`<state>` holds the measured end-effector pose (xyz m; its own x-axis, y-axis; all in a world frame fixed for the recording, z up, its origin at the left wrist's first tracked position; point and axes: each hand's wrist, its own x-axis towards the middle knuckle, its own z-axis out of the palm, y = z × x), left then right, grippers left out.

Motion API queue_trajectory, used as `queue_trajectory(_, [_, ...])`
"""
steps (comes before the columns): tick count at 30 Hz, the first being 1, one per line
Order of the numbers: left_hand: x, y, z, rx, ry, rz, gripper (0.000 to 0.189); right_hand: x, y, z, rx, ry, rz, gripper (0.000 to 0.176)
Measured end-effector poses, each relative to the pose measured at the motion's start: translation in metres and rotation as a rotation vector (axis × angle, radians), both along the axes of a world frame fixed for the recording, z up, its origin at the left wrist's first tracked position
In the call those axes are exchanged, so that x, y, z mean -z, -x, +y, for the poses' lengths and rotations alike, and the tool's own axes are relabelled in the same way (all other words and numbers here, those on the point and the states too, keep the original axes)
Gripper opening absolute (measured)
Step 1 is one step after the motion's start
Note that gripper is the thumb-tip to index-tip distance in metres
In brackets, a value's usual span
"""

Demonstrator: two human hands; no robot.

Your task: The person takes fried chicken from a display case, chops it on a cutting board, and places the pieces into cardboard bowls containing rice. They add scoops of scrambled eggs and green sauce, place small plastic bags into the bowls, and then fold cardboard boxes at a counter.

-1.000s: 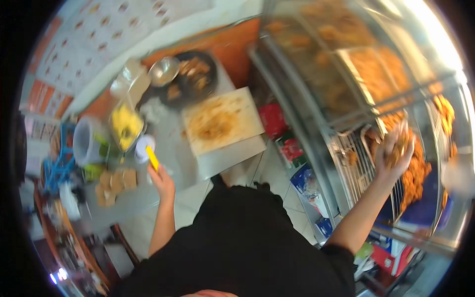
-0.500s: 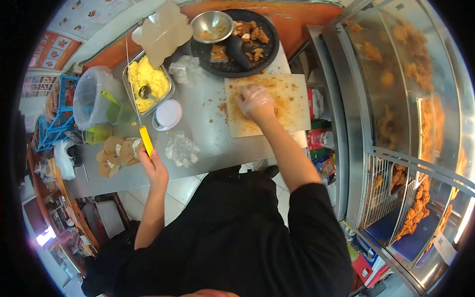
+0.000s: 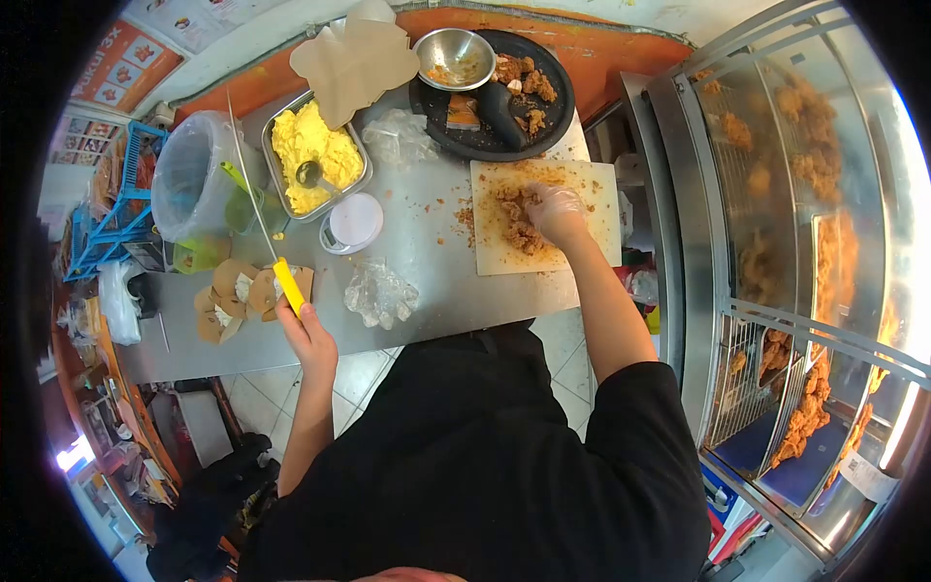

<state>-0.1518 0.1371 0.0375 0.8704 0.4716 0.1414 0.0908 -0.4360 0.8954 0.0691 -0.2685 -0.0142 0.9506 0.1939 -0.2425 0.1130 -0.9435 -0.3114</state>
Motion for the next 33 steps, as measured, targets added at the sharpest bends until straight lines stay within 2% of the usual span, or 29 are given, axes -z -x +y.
queue_trajectory(2, [0.002,-0.007,-0.004,0.008,-0.009,-0.027,0.034,0.004,-0.005,-0.001,0.278,-0.243,0.22,0.042])
queue_trajectory(3, [0.002,-0.008,-0.007,0.021,-0.024,-0.047,0.035,0.002,-0.003,0.0,0.276,-0.243,0.222,0.042])
queue_trajectory(6, [0.004,-0.013,-0.016,0.04,-0.073,-0.074,0.034,-0.02,0.0,0.013,0.225,-0.181,0.155,0.042])
queue_trajectory(8, [-0.001,-0.014,-0.022,0.068,-0.06,-0.066,0.033,-0.035,-0.001,0.026,0.108,0.152,0.116,0.044])
queue_trajectory(9, [-0.005,-0.017,-0.026,0.091,-0.042,-0.059,0.032,-0.033,-0.002,0.028,0.115,0.144,0.109,0.044])
queue_trajectory(11, [-0.016,-0.019,-0.034,0.106,-0.057,-0.07,0.032,-0.024,-0.005,0.036,0.071,0.113,-0.173,0.044])
queue_trajectory(12, [-0.02,-0.019,-0.035,0.116,-0.063,-0.068,0.032,-0.021,-0.009,0.04,0.076,0.106,-0.177,0.044])
queue_trajectory(14, [-0.02,-0.019,-0.036,0.126,-0.099,-0.09,0.032,-0.012,-0.023,0.049,-0.204,0.346,-0.011,0.042])
queue_trajectory(15, [-0.019,-0.018,-0.037,0.129,-0.128,-0.112,0.033,-0.005,-0.031,0.052,-0.198,0.34,-0.012,0.042])
queue_trajectory(17, [-0.019,-0.015,-0.037,0.135,-0.111,-0.087,0.033,0.0,-0.044,0.059,-0.058,0.442,0.148,0.039])
queue_trajectory(21, [-0.02,-0.011,-0.042,0.119,-0.056,-0.062,0.032,-0.021,-0.044,0.054,-0.116,0.306,0.251,0.035])
queue_trajectory(23, [-0.019,-0.011,-0.047,0.132,-0.076,-0.064,0.033,-0.031,-0.028,0.046,0.066,-0.022,0.089,0.029])
queue_trajectory(24, [-0.019,-0.013,-0.048,0.138,-0.091,-0.066,0.034,-0.023,-0.02,0.039,0.079,-0.027,0.087,0.029])
queue_trajectory(26, [-0.006,-0.017,-0.048,0.172,-0.119,-0.071,0.035,-0.004,-0.003,0.019,0.348,-0.703,-0.149,0.032])
queue_trajectory(27, [-0.003,-0.02,-0.049,0.192,-0.143,-0.072,0.036,-0.01,0.006,0.006,0.366,-0.704,-0.159,0.032])
queue_trajectory(29, [-0.001,-0.026,-0.054,0.237,-0.107,-0.049,0.036,-0.031,0.029,-0.034,0.906,-1.541,0.007,0.035])
queue_trajectory(31, [0.0,-0.037,-0.067,0.296,-0.068,-0.032,0.036,-0.062,0.076,-0.096,0.78,-2.129,0.074,0.035])
queue_trajectory(32, [-0.001,-0.041,-0.075,0.328,-0.044,-0.016,0.036,-0.104,0.108,-0.111,0.774,-2.152,-0.024,0.034])
queue_trajectory(33, [-0.002,-0.046,-0.078,0.356,-0.025,0.003,0.037,-0.117,0.133,-0.14,0.674,-2.18,-0.112,0.037])
